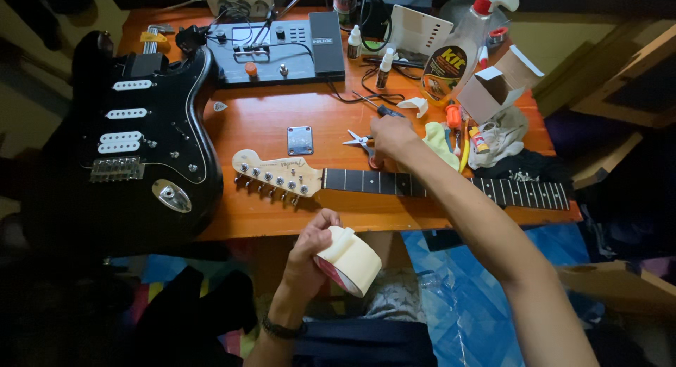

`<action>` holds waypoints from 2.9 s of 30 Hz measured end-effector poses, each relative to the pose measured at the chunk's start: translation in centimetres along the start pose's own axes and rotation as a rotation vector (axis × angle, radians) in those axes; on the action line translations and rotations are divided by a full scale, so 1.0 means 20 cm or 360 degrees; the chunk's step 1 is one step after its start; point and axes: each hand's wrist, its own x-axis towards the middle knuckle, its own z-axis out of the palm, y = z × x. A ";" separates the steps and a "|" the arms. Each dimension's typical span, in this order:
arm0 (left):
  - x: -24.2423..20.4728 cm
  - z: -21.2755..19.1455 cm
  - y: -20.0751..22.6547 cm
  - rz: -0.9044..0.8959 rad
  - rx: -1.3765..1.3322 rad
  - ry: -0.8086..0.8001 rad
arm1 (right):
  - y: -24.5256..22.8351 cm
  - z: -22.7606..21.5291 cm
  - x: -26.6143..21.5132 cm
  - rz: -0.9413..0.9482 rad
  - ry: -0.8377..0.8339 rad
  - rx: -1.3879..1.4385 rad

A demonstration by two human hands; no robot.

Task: The person applies masking tape to the upper fretboard of a detached guitar neck. They repeatedly tear off strips of tape, place them across the fretboard, and smooth them down, covering the area from the headstock toward the body.

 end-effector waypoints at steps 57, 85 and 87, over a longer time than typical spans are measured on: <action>-0.09 -0.21 -0.33 -0.0762 -0.0381 0.0132 | -0.18 0.27 -1.17 -0.1694 0.0517 0.1192; -0.16 0.01 -0.15 0.0574 0.1842 0.0683 | -0.34 0.14 -1.06 -0.1216 0.0984 0.1372; -0.15 0.02 -0.11 0.0306 0.1611 0.0658 | -0.33 0.11 -1.07 -0.1178 0.0919 0.1401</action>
